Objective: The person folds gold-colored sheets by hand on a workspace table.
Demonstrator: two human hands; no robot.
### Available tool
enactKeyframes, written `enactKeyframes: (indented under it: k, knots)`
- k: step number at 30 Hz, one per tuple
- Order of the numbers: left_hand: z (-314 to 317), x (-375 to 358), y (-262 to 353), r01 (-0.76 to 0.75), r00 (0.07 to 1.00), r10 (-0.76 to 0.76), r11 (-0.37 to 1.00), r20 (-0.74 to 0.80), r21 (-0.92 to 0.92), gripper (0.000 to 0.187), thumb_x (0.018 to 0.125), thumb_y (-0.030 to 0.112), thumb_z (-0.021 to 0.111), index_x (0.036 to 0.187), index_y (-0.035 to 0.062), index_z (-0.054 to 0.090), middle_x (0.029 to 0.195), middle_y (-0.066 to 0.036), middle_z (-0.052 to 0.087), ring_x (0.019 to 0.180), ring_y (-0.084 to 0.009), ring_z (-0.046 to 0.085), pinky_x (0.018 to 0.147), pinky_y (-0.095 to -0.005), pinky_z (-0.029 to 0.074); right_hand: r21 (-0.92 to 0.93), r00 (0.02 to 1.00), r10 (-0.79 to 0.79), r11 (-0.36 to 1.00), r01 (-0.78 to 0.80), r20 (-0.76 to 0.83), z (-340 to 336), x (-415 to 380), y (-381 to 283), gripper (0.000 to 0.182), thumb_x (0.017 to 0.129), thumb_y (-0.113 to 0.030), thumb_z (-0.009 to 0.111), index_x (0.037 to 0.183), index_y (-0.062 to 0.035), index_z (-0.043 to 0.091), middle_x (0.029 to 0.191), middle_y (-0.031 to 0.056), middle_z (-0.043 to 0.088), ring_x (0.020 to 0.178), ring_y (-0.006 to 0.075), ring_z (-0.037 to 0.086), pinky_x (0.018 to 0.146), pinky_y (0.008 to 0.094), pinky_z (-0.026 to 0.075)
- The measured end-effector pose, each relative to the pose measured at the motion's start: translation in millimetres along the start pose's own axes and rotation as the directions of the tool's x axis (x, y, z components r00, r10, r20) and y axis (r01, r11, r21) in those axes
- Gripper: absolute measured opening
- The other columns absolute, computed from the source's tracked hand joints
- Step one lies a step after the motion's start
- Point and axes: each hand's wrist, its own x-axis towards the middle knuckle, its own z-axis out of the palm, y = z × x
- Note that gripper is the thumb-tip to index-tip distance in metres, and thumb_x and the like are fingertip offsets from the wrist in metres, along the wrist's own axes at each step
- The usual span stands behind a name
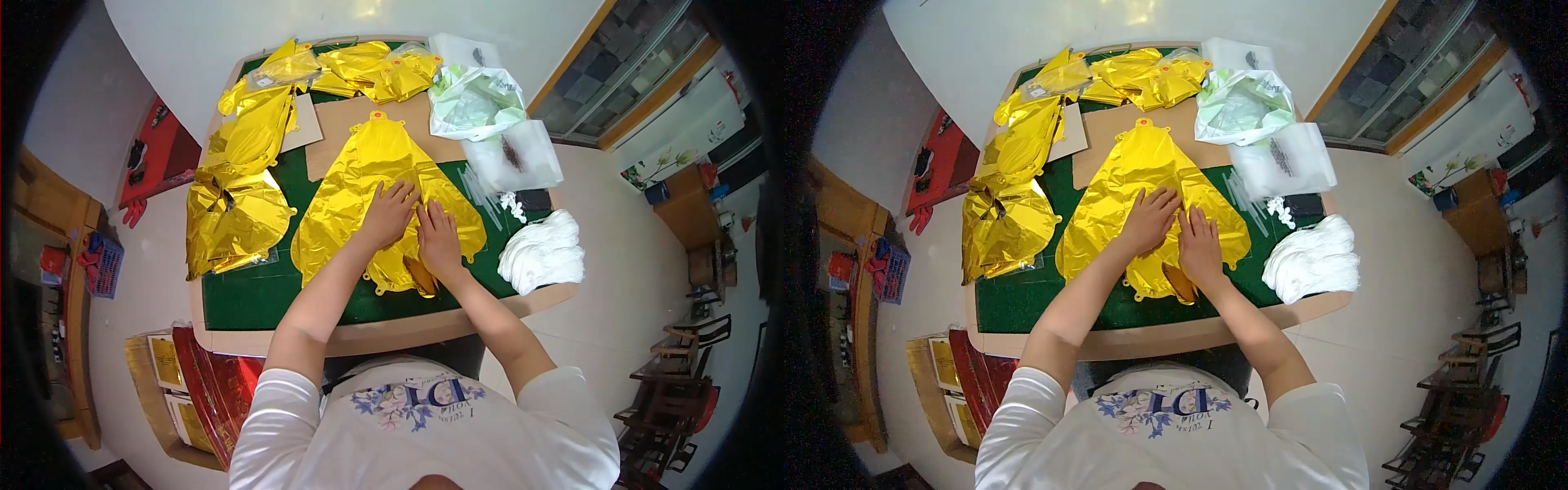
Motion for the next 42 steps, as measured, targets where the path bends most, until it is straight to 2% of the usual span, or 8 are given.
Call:
enactKeyframes:
  k: [10, 15, 19, 22, 27, 31, 36, 42]
  knots:
    - [-2, 1, 2, 0.025, 0.997, -0.026, 1.000, 0.076, 0.003, 0.040, 0.092, 0.024, 0.052, 0.130, 0.0121, 0.051, 0.140, -0.006, 0.045, 0.133, -0.0239, 0.037, 0.108, -0.0526, 0.027, 0.033, 1.000, 0.018, 0.999, -0.018, -0.011, -3, 1, -2, 0.045, 0.094, -0.018, 0.046, 0.137, -0.0036, 0.041, 0.143, 0.0180, 0.037, 0.136, 0.0313, 0.032, 0.110, 0.0502, 0.025]
    - [0, 6, -1, -0.027, 0.997, 0.025, 0.999, -0.072, -0.024, 0.038, 0.090, 0.023, 0.054, 0.126, 0.0109, 0.052, 0.140, -0.007, 0.044, 0.132, -0.0243, 0.037, 0.108, -0.0529, 0.026, 0.037, 1.000, 0.019, 0.999, -0.019, -0.004, 0, 1, 1, 0.044, 0.095, -0.016, 0.045, 0.137, -0.0041, 0.041, 0.143, 0.0185, 0.037, 0.136, 0.0324, 0.032, 0.111, 0.0499, 0.024]
    - [3, 11, -5, -0.047, 0.999, 0.047, 0.999, -0.020, 0.011, 0.037, 0.089, 0.022, 0.054, 0.124, 0.0102, 0.053, 0.140, -0.007, 0.045, 0.132, -0.0244, 0.038, 0.108, -0.0530, 0.026, 0.010, 1.000, 0.005, 1.000, -0.004, -0.014, 0, 0, 1, 0.044, 0.095, -0.018, 0.045, 0.136, -0.0016, 0.042, 0.143, 0.0182, 0.037, 0.136, 0.0313, 0.032, 0.110, 0.0499, 0.025]
    - [5, 10, -5, -0.059, 0.998, 0.058, 0.998, -0.011, -0.002, 0.036, 0.089, 0.022, 0.054, 0.123, 0.0094, 0.054, 0.137, -0.006, 0.048, 0.130, -0.0247, 0.040, 0.107, -0.0529, 0.027, 0.023, 1.000, 0.008, 1.000, -0.008, -0.019, 1, -1, 1, 0.044, 0.095, -0.017, 0.045, 0.135, -0.0012, 0.043, 0.143, 0.0183, 0.038, 0.136, 0.0315, 0.032, 0.110, 0.0499, 0.025]
    - [3, 23, -2, 0.022, 0.999, -0.025, 0.995, -0.030, -0.095, 0.032, 0.089, 0.022, 0.054, 0.118, 0.0084, 0.057, 0.125, -0.007, 0.056, 0.120, -0.0259, 0.048, 0.105, -0.0492, 0.031, 0.041, 0.999, 0.013, 0.999, -0.012, -0.030, 2, 1, 2, 0.042, 0.094, -0.017, 0.045, 0.134, -0.0009, 0.044, 0.142, 0.0185, 0.039, 0.136, 0.0316, 0.033, 0.110, 0.0499, 0.025]
    - [7, 31, -6, -0.010, 1.000, 0.010, 1.000, 0.018, -0.013, 0.033, 0.088, 0.021, 0.055, 0.118, 0.0080, 0.057, 0.123, -0.008, 0.056, 0.118, -0.0256, 0.049, 0.103, -0.0473, 0.032, 0.030, 0.999, 0.011, 0.999, -0.010, -0.034, 3, 0, 2, 0.042, 0.094, -0.016, 0.045, 0.134, -0.0010, 0.044, 0.142, 0.0184, 0.039, 0.135, 0.0315, 0.033, 0.110, 0.0497, 0.025]
    - [16, 29, -5, 0.026, 0.997, -0.030, 0.998, -0.068, -0.065, 0.037, 0.087, 0.025, 0.056, 0.120, 0.0074, 0.055, 0.128, -0.007, 0.054, 0.122, -0.0253, 0.046, 0.104, -0.0479, 0.031, 0.031, 0.999, 0.016, 0.999, -0.015, -0.031, 3, 1, 1, 0.044, 0.094, -0.016, 0.045, 0.135, -0.0011, 0.042, 0.142, 0.0180, 0.039, 0.135, 0.0309, 0.033, 0.110, 0.0493, 0.024]
    - [16, 30, -5, 0.065, 0.997, -0.067, 0.997, 0.037, 0.036, 0.048, 0.090, 0.032, 0.050, 0.132, 0.0090, 0.047, 0.141, -0.008, 0.044, 0.130, -0.0247, 0.039, 0.107, -0.0510, 0.026, 0.050, 0.999, 0.032, 0.998, -0.031, -0.023, 4, 0, 2, 0.045, 0.094, -0.015, 0.046, 0.137, -0.0031, 0.041, 0.144, 0.0175, 0.037, 0.136, 0.0316, 0.032, 0.111, 0.0493, 0.023]
